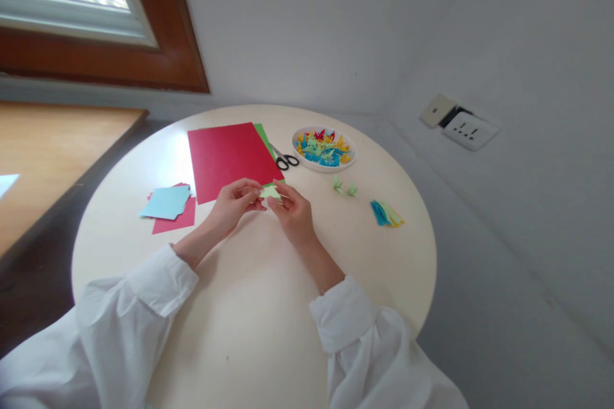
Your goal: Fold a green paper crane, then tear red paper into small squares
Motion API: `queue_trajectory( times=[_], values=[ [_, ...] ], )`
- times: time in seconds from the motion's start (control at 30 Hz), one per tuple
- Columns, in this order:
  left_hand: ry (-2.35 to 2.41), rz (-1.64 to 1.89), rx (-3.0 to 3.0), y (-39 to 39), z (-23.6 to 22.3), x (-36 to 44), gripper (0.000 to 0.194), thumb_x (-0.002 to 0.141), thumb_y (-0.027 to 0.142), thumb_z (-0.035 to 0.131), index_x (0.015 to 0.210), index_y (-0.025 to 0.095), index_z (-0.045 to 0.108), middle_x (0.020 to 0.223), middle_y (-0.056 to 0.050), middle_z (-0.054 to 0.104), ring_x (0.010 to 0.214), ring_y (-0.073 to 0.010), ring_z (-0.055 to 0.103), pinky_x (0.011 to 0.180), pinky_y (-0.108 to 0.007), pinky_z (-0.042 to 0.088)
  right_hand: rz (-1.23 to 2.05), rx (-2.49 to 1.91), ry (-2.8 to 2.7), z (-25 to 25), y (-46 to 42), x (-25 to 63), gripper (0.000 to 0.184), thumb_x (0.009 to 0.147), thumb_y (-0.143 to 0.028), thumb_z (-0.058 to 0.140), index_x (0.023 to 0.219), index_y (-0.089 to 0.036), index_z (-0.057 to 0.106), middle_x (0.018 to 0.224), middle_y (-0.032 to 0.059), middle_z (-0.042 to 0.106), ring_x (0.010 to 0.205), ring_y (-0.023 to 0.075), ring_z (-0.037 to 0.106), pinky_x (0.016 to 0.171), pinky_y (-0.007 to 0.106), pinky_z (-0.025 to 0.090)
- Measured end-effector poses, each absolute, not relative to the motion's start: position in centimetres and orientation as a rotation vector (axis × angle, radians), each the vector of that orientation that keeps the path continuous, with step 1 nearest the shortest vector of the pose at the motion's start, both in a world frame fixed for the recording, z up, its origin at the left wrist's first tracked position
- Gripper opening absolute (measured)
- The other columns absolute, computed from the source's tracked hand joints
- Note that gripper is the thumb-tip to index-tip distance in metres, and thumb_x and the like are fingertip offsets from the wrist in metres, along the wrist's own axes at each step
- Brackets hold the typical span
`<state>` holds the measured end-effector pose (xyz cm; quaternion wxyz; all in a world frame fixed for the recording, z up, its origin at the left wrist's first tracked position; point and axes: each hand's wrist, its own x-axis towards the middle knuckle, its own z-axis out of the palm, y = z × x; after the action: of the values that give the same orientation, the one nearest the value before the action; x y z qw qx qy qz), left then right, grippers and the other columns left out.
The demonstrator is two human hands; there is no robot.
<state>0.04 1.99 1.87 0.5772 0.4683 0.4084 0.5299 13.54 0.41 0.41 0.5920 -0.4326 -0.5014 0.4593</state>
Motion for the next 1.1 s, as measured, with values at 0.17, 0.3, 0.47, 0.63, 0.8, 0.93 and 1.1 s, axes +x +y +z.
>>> queue_trajectory(
  times=[0.17, 0.3, 0.47, 0.63, 0.8, 0.93, 1.1],
  values=[
    [0.935, 1.231, 1.066, 1.97, 1.83, 0.08, 0.016, 0.064, 0.024, 0.065, 0.073, 0.012, 0.062, 0.069, -0.001, 0.063, 0.056, -0.0104, 0.060, 0.063, -0.030, 0.053, 1.015, -1.061, -1.214, 0.41, 0.24, 13.64, 0.034, 0.065, -0.039, 0.070, 0.093, -0.019, 0.069, 0.096, 0.0059, 0.071, 0.082, 0.0195, 0.067, 0.081, 0.037, 0.054],
    [0.893, 1.238, 1.093, 1.89, 1.74, 0.12, 0.022, 0.062, 0.027, 0.071, 0.077, 0.011, 0.065, 0.074, -0.004, 0.066, 0.066, -0.0136, 0.063, 0.072, -0.032, 0.052, 0.987, -1.060, -1.187, 0.36, 0.35, 13.65, 0.030, 0.066, -0.038, 0.069, 0.088, -0.018, 0.070, 0.092, 0.0058, 0.072, 0.083, 0.0195, 0.066, 0.078, 0.036, 0.055],
    [0.892, 1.233, 1.166, 1.84, 1.66, 0.09, 0.026, 0.061, 0.028, 0.074, 0.079, 0.012, 0.066, 0.076, -0.005, 0.068, 0.071, -0.0163, 0.063, 0.072, -0.032, 0.051, 0.997, -1.064, -1.161, 0.37, 0.45, 13.63, 0.030, 0.065, -0.040, 0.069, 0.086, -0.018, 0.070, 0.087, 0.0049, 0.071, 0.076, 0.0175, 0.066, 0.074, 0.035, 0.055],
    [0.990, 1.250, 1.308, 1.81, 1.61, -0.06, 0.021, 0.064, 0.030, 0.071, 0.077, 0.014, 0.067, 0.076, -0.005, 0.068, 0.074, -0.0177, 0.063, 0.072, -0.031, 0.049, 1.014, -1.060, -1.157, 0.38, 0.44, 13.61, 0.029, 0.067, -0.040, 0.067, 0.086, -0.019, 0.069, 0.085, 0.0042, 0.070, 0.074, 0.0160, 0.065, 0.069, 0.032, 0.055],
    [1.017, 1.267, 1.439, 1.75, 1.58, -0.09, 0.018, 0.067, 0.030, 0.068, 0.075, 0.015, 0.067, 0.073, -0.004, 0.067, 0.071, -0.0164, 0.061, 0.067, -0.027, 0.046, 1.050, -1.059, -1.146, 0.45, 0.36, 13.56, 0.027, 0.068, -0.040, 0.066, 0.085, -0.020, 0.068, 0.087, 0.0035, 0.069, 0.077, 0.0160, 0.065, 0.068, 0.030, 0.056],
    [1.030, 1.275, 1.476, 1.70, 1.60, -0.09, 0.016, 0.069, 0.030, 0.066, 0.073, 0.015, 0.066, 0.070, -0.003, 0.065, 0.068, -0.0157, 0.060, 0.064, -0.026, 0.045, 1.078, -1.048, -1.132, 0.49, 0.37, 13.51, 0.025, 0.068, -0.040, 0.066, 0.084, -0.020, 0.067, 0.085, 0.0024, 0.068, 0.077, 0.0156, 0.065, 0.067, 0.030, 0.055],
    [1.017, 1.273, 1.439, 1.62, 1.66, -0.11, 0.018, 0.069, 0.033, 0.065, 0.070, 0.015, 0.064, 0.069, -0.003, 0.065, 0.068, -0.0163, 0.060, 0.066, -0.028, 0.047, 1.048, -1.052, -1.167, 0.39, 0.47, 13.44, 0.027, 0.066, -0.040, 0.068, 0.085, -0.020, 0.068, 0.086, 0.0029, 0.069, 0.074, 0.0149, 0.064, 0.067, 0.030, 0.055]
  ],
)
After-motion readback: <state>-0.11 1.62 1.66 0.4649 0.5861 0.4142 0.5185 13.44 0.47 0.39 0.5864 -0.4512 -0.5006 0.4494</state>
